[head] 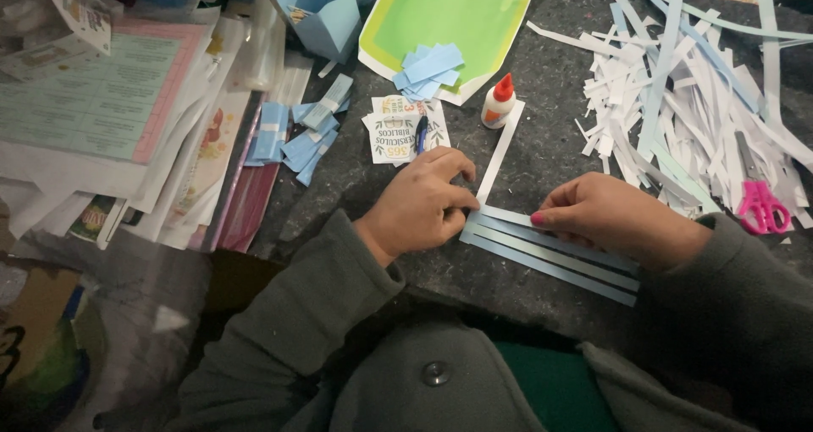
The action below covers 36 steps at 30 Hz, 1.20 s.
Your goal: Applying glue to thin paper strips and arranging them on a workspace.
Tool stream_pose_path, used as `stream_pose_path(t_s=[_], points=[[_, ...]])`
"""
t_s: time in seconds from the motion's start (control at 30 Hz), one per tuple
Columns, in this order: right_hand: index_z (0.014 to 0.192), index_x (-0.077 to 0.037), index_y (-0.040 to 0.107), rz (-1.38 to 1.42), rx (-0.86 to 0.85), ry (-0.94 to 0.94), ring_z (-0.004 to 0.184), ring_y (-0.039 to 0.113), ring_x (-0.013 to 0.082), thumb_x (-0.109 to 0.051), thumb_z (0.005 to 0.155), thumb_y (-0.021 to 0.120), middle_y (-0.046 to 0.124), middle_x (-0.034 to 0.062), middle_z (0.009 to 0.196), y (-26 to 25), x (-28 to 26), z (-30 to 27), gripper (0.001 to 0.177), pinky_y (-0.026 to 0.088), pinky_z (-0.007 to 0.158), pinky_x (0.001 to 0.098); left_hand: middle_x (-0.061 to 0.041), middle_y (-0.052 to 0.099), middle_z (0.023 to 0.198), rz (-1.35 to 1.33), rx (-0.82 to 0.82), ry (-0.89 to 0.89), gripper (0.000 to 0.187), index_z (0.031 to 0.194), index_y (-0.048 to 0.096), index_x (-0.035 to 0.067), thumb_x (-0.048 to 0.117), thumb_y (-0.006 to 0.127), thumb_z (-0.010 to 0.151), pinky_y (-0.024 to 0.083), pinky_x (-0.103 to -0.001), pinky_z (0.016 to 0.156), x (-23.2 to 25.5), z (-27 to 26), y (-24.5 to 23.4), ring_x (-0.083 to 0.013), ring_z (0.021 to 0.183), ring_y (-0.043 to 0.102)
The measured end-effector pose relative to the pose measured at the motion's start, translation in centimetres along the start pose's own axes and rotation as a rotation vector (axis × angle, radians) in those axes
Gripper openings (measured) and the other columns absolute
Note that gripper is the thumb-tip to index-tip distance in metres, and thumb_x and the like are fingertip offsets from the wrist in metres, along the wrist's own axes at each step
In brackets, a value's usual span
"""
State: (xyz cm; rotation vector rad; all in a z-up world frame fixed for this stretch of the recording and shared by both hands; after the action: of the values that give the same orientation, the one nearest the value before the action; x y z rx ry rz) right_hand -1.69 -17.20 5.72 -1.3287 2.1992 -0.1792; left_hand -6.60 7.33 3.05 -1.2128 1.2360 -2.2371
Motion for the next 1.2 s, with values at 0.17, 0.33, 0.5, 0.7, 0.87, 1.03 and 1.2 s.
stream_pose_path(t_s=[0.17,0.33,0.5,0.7,0.87,1.03,1.2], points=[[0.104,-0.008,0.083,-0.013,0.028,-0.006,0.061,0.053,0.0150,-0.037,0.096,0.071,0.067,0.0063,0.073,0.2,-0.1,-0.5,0.032,0.044,0.058,0.0294,-0.009,0.066,0.112,-0.002,0.017,0.024,0.012,0.088,0.081,0.008,0.005,0.073,0.079,0.050,-0.040,0.100,-0.1,-0.1,0.0,-0.0251,0.114,0.060],[0.105,-0.005,0.083,0.038,0.001,-0.009,0.058,0.054,0.0148,-0.035,0.094,0.073,0.068,0.0068,0.071,0.1,0.5,0.5,0.033,0.044,0.056,0.0294,-0.010,0.065,0.111,-0.020,0.059,-0.020,0.010,0.086,0.080,0.008,0.005,0.073,0.080,0.051,-0.040,0.098,-0.2,-0.2,0.1,-0.0259,0.113,0.060],[0.105,-0.005,0.083,0.005,0.012,-0.004,0.059,0.056,0.0149,-0.034,0.094,0.074,0.069,0.0072,0.073,0.1,0.1,0.3,0.032,0.045,0.057,0.0293,-0.010,0.065,0.109,-0.007,0.070,-0.043,0.008,0.082,0.078,0.006,0.003,0.071,0.081,0.052,-0.039,0.097,-0.4,-0.2,0.1,-0.0249,0.112,0.061],[0.104,-0.006,0.083,0.010,0.015,-0.006,0.060,0.056,0.0154,-0.034,0.095,0.073,0.071,0.0071,0.074,0.1,0.1,0.2,0.031,0.046,0.058,0.0297,-0.010,0.065,0.109,-0.008,0.075,-0.013,0.008,0.082,0.078,0.006,0.004,0.071,0.082,0.052,-0.039,0.097,-0.5,-0.3,0.1,-0.0249,0.111,0.061],[0.102,-0.004,0.082,0.023,-0.001,0.012,0.060,0.057,0.0156,-0.034,0.095,0.073,0.069,0.0075,0.074,0.1,0.4,0.8,0.032,0.047,0.059,0.0297,-0.009,0.065,0.108,-0.023,0.040,-0.008,0.009,0.083,0.079,0.007,0.004,0.071,0.081,0.051,-0.039,0.098,-0.3,-0.2,0.1,-0.0245,0.111,0.061],[0.102,-0.006,0.082,0.011,0.019,0.017,0.062,0.058,0.0151,-0.034,0.095,0.072,0.070,0.0070,0.076,0.2,0.2,0.5,0.030,0.049,0.061,0.0290,-0.010,0.065,0.110,0.010,0.044,0.028,0.011,0.086,0.081,0.008,0.005,0.072,0.080,0.050,-0.041,0.099,-0.3,-0.1,0.3,-0.0258,0.113,0.060],[0.104,-0.006,0.082,0.065,0.001,0.004,0.062,0.058,0.0149,-0.033,0.095,0.072,0.072,0.0076,0.078,0.1,0.3,0.3,0.030,0.049,0.060,0.0292,-0.009,0.066,0.109,0.012,0.020,0.012,0.009,0.085,0.081,0.008,0.006,0.073,0.080,0.050,-0.040,0.098,-0.2,-0.1,0.3,-0.0248,0.112,0.060]])
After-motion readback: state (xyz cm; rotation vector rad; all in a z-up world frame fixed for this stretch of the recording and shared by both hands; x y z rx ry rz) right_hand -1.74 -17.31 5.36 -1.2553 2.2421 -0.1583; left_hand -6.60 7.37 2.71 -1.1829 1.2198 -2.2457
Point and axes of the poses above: each hand's wrist, its own z-axis towards the middle knuckle, its own y-axis out of the palm, x = y × z, the point moved 1 cm from there along z, towards the middle knuckle
